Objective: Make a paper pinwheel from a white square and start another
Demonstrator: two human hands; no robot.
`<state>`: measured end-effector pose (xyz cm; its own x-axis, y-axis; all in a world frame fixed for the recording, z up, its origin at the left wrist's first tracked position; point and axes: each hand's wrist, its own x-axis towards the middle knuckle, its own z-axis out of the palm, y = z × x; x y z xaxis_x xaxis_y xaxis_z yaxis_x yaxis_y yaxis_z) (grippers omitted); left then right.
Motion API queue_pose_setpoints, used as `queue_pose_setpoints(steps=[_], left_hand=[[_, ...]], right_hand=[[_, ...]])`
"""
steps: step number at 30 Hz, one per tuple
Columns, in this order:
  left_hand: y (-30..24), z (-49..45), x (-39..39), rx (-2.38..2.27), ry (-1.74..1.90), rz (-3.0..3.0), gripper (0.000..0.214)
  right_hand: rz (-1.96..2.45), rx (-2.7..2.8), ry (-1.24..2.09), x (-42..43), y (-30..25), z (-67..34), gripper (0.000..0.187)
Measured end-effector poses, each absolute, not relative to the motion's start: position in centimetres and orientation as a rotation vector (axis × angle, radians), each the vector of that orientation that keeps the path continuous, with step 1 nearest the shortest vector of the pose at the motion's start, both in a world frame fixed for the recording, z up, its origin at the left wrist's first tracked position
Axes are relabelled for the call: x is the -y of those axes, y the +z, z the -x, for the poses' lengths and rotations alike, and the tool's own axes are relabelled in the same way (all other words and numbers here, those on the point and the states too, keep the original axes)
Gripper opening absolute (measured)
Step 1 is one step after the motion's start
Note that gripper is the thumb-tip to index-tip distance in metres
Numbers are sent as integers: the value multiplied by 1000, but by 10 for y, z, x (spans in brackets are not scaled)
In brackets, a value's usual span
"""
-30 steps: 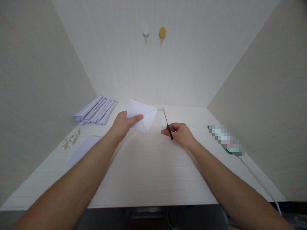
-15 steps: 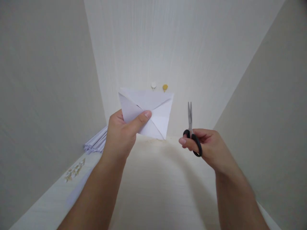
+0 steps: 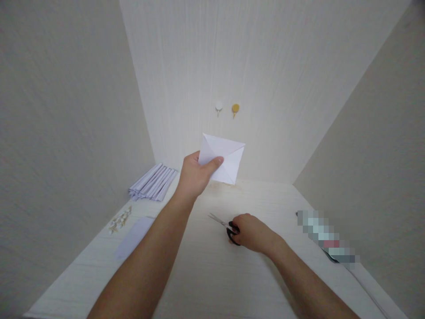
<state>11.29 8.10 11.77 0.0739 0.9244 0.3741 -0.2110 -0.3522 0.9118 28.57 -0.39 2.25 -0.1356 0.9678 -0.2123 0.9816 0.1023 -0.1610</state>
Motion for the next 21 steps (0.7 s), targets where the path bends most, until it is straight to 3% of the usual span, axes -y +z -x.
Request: queue_pose_setpoints(steps=[17,21], left_hand=[[138,-102,-69,-676,1497,-1359,37],[143,-95,-66,-675,1515,-1335,40]], right_hand=[[-1893,-2220,-207,35,30,-269,21],[-2128,-2491,-285,30,63,-278,19]])
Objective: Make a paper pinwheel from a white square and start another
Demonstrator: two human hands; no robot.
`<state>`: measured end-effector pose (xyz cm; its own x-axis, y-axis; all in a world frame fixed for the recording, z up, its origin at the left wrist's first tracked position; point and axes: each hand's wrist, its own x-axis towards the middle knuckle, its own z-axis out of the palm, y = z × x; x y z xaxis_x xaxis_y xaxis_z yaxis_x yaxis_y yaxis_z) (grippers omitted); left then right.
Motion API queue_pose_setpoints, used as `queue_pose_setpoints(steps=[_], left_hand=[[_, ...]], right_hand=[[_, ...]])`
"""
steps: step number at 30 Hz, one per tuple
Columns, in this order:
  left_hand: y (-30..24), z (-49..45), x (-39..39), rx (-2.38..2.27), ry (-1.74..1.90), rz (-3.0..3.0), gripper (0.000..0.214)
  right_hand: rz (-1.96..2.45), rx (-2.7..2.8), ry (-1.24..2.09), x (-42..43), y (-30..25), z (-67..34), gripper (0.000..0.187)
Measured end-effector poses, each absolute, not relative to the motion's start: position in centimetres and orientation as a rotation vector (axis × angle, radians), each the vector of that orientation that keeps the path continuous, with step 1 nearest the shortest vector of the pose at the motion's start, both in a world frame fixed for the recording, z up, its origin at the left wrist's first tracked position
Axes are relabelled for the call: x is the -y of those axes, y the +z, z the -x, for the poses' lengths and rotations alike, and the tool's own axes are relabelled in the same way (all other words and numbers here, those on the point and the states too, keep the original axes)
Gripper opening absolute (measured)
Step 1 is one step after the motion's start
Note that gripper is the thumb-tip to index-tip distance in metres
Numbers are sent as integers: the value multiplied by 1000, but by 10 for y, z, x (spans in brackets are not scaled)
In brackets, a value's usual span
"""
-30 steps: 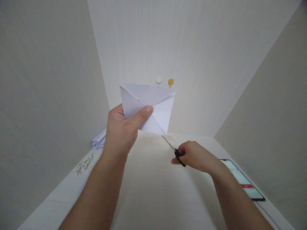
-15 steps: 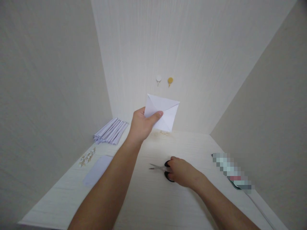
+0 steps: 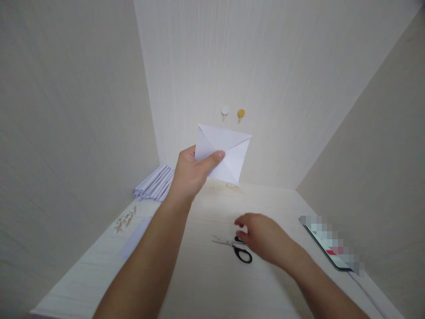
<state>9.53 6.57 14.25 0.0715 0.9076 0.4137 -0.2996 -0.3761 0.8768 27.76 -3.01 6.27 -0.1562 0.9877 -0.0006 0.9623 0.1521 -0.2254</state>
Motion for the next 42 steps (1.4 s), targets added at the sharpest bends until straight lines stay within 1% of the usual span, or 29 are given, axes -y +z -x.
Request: queue_pose_setpoints(steps=[3,5,7,12,23,27,32,42], left_hand=[[145,-92,-62,-598,1500,-1312,39],[145,-90,-59,-537,1464,-1296,38],[146,-89,-57,-518,1430,-1293,38],[147,-92,-53,-557,1420,-1326,38],[148,-103,-47,-601,1449,-1366,39],[148,-105,-43,-615,1460,-1396,34],[148,-106,-41,-621,1502,-1403,32],[150,-110,-34,-598,1507,-1375,38]], right_hand=[[1351,1647,138,29,100,-276,15],[1013,1540,50,31,118,-270,30],[902,1594,2,31,129,-265,25],[933,1729,-46,27,132,-268,15],[1000,1690,161,29,132,-282,6],[1005,1629,242,30,133,-282,3],[1001,1555,311,29,133,-281,5],[997,1521,353,33,135,-279,8]])
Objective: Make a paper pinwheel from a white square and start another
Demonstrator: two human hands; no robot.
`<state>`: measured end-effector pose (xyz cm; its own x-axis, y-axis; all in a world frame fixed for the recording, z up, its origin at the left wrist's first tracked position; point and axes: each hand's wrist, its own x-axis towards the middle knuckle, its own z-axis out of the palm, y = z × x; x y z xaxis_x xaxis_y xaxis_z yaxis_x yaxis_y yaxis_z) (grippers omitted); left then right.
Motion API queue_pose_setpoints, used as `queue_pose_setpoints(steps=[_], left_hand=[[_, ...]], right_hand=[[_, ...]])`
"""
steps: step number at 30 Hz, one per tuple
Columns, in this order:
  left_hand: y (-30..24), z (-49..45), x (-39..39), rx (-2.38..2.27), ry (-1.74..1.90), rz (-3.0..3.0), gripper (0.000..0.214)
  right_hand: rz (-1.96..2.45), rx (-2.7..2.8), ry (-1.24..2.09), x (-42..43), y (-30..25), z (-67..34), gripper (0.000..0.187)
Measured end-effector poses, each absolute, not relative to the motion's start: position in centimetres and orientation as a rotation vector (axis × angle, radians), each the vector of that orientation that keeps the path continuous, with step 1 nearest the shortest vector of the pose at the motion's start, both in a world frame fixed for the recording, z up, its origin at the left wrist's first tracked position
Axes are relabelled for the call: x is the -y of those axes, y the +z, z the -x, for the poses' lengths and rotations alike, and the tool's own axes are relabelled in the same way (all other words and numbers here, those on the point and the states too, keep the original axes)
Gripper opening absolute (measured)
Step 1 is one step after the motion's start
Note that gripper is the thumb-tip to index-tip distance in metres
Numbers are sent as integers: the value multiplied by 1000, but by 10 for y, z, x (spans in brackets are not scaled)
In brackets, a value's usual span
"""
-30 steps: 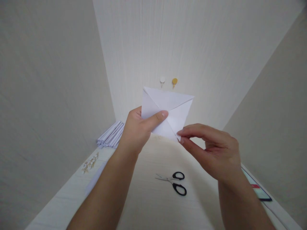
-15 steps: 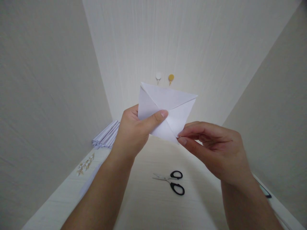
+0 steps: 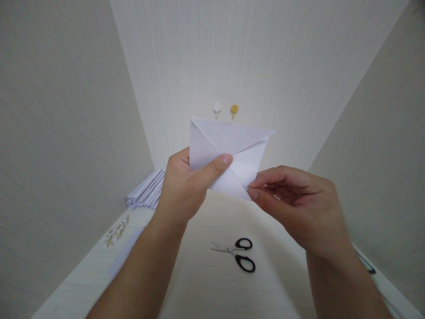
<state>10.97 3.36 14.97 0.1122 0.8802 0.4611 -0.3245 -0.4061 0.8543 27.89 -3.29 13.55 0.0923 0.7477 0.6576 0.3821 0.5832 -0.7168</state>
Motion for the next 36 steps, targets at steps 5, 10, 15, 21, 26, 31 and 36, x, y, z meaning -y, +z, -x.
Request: queue_pose_setpoints(steps=[5,10,15,21,26,31,36], left_hand=[[151,-111,-31,-581,1522,-1331,41],[152,-112,-32,-574,1539,-1331,42],[151,-111,-32,-581,1540,-1350,38],[152,-111,-31,-555,1526,-1325,36],[152,-110,-32,-581,1521,-1326,37],[151,-110,-32,-584,1515,-1336,36],[150,-110,-33,-579,1503,-1356,39]], right_hand=[[993,1527,323,35,137,-279,11],[1011,1520,308,35,137,-278,12],[973,1510,319,35,137,-276,14],[957,1500,297,35,140,-274,17],[955,1498,300,37,140,-274,17],[938,1470,345,36,141,-275,17],[970,1450,403,35,140,-276,15]])
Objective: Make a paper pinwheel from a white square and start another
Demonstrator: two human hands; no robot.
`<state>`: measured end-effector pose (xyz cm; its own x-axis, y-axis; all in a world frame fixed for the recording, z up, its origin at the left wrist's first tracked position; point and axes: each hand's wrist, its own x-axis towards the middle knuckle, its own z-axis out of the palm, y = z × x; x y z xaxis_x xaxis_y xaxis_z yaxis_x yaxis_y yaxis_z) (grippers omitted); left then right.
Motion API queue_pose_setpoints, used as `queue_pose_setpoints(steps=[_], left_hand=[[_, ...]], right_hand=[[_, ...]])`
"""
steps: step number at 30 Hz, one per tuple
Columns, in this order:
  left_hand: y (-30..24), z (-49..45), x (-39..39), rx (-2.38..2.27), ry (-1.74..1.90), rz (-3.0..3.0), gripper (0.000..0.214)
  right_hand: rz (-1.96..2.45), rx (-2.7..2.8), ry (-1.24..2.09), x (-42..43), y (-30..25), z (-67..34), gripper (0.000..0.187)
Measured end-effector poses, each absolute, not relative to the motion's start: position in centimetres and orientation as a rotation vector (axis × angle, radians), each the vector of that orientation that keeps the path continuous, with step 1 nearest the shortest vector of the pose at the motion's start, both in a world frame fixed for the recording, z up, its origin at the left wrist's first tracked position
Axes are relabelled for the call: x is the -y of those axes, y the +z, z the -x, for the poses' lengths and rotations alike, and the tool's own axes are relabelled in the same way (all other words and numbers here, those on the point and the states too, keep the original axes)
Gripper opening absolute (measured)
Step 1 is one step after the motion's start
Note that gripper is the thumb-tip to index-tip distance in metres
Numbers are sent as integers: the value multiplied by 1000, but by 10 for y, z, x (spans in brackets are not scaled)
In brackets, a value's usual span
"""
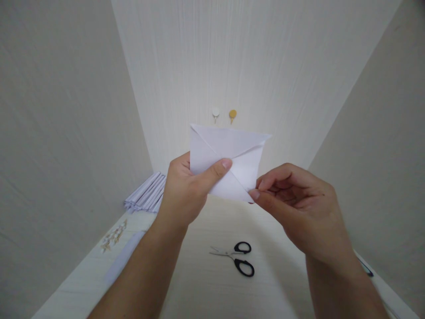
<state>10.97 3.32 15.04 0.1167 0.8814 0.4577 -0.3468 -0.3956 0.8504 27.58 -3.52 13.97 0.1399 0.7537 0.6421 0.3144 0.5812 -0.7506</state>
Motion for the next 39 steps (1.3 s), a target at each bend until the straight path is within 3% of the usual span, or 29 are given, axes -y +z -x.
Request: queue_pose_setpoints(steps=[7,11,15,21,26,32,39], left_hand=[[147,-96,-44,-604,1273,-1513,31],[147,-93,-44,-626,1027,-1652,23],[148,-95,-41,-665,941,-1719,23],[148,-93,-51,-631,1064,-1648,23],[147,-97,-57,-418,1301,-1346,48],[144,-107,-49,-413,1071,-1422,40],[145,-105,-51,-606,1189,-1427,41]], right_hand=[[1023,1545,540,34,143,-288,19],[1015,1441,415,30,143,-294,25],[981,1419,363,28,143,-293,20],[986,1448,259,29,145,-294,9],[972,1308,187,23,140,-292,6],[923,1165,153,18,133,-276,7],[1050,1373,250,25,139,-283,8]])
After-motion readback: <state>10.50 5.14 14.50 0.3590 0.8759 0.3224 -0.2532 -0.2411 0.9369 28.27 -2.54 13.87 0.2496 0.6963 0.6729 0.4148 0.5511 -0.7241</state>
